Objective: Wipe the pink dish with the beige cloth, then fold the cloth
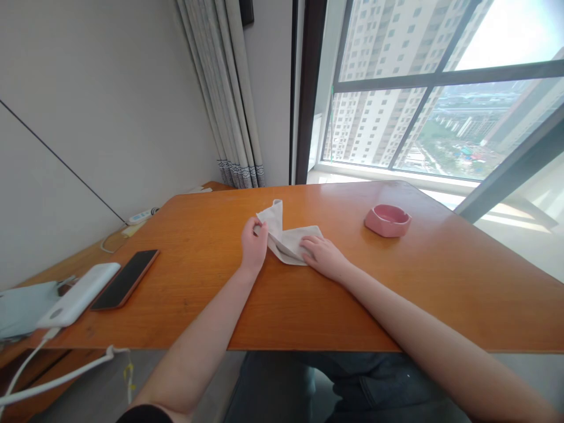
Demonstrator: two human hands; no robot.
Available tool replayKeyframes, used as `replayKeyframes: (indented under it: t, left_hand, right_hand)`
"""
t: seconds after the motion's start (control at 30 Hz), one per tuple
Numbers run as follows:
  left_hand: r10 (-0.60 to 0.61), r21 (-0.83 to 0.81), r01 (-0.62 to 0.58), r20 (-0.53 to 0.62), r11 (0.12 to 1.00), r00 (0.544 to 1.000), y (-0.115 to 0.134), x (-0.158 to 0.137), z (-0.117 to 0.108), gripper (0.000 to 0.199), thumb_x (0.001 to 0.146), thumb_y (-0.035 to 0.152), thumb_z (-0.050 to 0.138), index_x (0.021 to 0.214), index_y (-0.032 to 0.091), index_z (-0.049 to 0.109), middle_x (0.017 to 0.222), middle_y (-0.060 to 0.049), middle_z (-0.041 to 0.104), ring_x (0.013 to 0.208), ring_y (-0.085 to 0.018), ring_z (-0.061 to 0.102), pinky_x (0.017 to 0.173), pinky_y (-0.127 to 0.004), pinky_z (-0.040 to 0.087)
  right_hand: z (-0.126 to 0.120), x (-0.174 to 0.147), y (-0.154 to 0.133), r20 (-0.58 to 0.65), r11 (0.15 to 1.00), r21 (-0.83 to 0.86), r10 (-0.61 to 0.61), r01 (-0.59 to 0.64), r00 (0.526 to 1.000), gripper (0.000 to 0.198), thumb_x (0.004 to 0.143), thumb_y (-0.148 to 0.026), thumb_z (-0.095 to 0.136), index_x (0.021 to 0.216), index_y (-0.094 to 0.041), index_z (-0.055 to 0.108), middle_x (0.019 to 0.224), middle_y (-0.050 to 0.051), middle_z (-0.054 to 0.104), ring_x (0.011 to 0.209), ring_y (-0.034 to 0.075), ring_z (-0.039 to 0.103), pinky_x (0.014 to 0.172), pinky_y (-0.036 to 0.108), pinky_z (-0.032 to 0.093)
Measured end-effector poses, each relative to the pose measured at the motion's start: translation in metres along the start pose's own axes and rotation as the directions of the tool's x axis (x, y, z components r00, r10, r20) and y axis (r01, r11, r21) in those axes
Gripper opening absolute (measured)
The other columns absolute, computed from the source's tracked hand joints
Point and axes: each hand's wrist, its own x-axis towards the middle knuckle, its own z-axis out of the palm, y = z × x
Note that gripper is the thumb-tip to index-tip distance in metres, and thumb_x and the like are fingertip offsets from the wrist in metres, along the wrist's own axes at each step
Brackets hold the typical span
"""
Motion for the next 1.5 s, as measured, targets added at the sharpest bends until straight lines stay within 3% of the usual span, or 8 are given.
replayKeyframes:
  t: [0.33, 0.47, 0.57, 0.63, 0.83, 1.13, 1.37, 1.5]
  left_hand:
    - [-0.304, -0.068, 0.297, -0.268, 0.952, 0.914, -0.038, 0.024, -0.01, 0.015, 0.077, 0.024, 0.051, 0.065, 0.019, 0.042, 0.066, 0.004, 0.044, 0.063, -0.01, 0.043, 0.062, -0.023, 0.036]
    - [-0.083, 0.178, 0.063, 0.109, 0.982, 0.991, -0.035, 0.021, -0.011, 0.007, 0.077, 0.025, 0.053, 0.077, 0.019, 0.05, 0.077, 0.001, 0.054, 0.074, -0.013, 0.052, 0.072, -0.025, 0.042]
    - [-0.072, 0.421, -0.194, 0.538, 0.886, 0.84, -0.033, 0.012, -0.008, 0.011, 0.071, 0.02, 0.056, 0.082, 0.02, 0.057, 0.088, -0.003, 0.061, 0.084, -0.018, 0.057, 0.079, -0.03, 0.044]
    - [-0.09, 0.527, -0.341, 0.632, 0.779, 0.77, -0.034, 0.009, -0.008, 0.016, 0.069, 0.016, 0.055, 0.083, 0.02, 0.06, 0.092, -0.005, 0.061, 0.088, -0.02, 0.057, 0.081, -0.033, 0.044]
    - [-0.139, 0.668, -0.353, 0.566, 0.655, 0.813, -0.034, 0.016, -0.018, 0.006, 0.073, 0.017, 0.05, 0.074, 0.019, 0.055, 0.086, -0.006, 0.06, 0.085, -0.021, 0.056, 0.075, -0.032, 0.045]
    - [-0.209, 0.667, -0.386, 0.631, 0.637, 0.747, -0.025, 0.014, -0.021, 0.006, 0.07, 0.016, 0.052, 0.074, 0.02, 0.052, 0.085, -0.005, 0.06, 0.079, -0.02, 0.055, 0.065, -0.03, 0.042]
    - [-0.078, 0.688, -0.397, 0.549, 0.608, 0.832, -0.025, 0.018, -0.019, 0.015, 0.07, 0.006, 0.046, 0.074, 0.02, 0.05, 0.087, -0.007, 0.058, 0.085, -0.021, 0.053, 0.073, -0.03, 0.041]
    - [-0.201, 0.716, -0.376, 0.58, 0.588, 0.79, -0.03, 0.018, -0.019, 0.021, 0.068, 0.001, 0.043, 0.071, 0.02, 0.05, 0.084, -0.006, 0.058, 0.083, -0.02, 0.053, 0.07, -0.029, 0.04]
  right_hand:
    - [-0.004, 0.003, 0.052, -0.083, 0.971, -0.074, 0.221, -0.227, 0.972, 0.033, 0.09, -0.03, 0.043, 0.116, -0.017, 0.059, 0.128, 0.012, 0.056, 0.117, 0.028, 0.051, 0.1, 0.041, 0.038]
    - [-0.007, 0.001, 0.049, -0.048, 0.99, -0.006, 0.141, -0.142, 0.989, 0.036, 0.086, -0.039, 0.052, 0.115, -0.019, 0.059, 0.127, 0.009, 0.056, 0.116, 0.027, 0.052, 0.102, 0.039, 0.038]
    - [-0.013, -0.002, 0.045, -0.019, 0.994, 0.033, 0.104, -0.104, 0.994, 0.034, 0.082, -0.036, 0.057, 0.111, -0.02, 0.06, 0.124, 0.008, 0.058, 0.113, 0.025, 0.054, 0.099, 0.036, 0.04]
    - [-0.017, -0.003, 0.042, -0.016, 0.993, 0.037, 0.113, -0.112, 0.993, 0.025, 0.081, -0.028, 0.054, 0.104, -0.02, 0.06, 0.119, 0.008, 0.06, 0.109, 0.023, 0.056, 0.096, 0.034, 0.041]
    - [-0.025, -0.004, 0.042, 0.015, 0.984, 0.063, 0.168, -0.169, 0.986, 0.022, 0.074, -0.017, 0.05, 0.094, -0.021, 0.057, 0.11, 0.005, 0.063, 0.097, 0.02, 0.059, 0.085, 0.028, 0.043]
    - [-0.028, -0.002, 0.053, -0.037, 0.968, -0.161, 0.19, -0.193, 0.981, 0.015, 0.069, -0.01, 0.048, 0.079, -0.019, 0.055, 0.089, 0.006, 0.059, 0.087, 0.02, 0.054, 0.076, 0.026, 0.038]
    - [-0.026, -0.002, 0.042, 0.029, 0.942, -0.258, 0.231, -0.216, 0.972, 0.014, 0.076, -0.009, 0.043, 0.08, -0.019, 0.051, 0.087, 0.006, 0.06, 0.077, 0.018, 0.055, 0.065, 0.026, 0.032]
    - [-0.026, -0.001, 0.042, 0.051, 0.938, -0.277, 0.233, -0.21, 0.971, 0.014, 0.077, -0.008, 0.042, 0.079, -0.019, 0.051, 0.088, 0.006, 0.061, 0.077, 0.018, 0.055, 0.064, 0.026, 0.031]
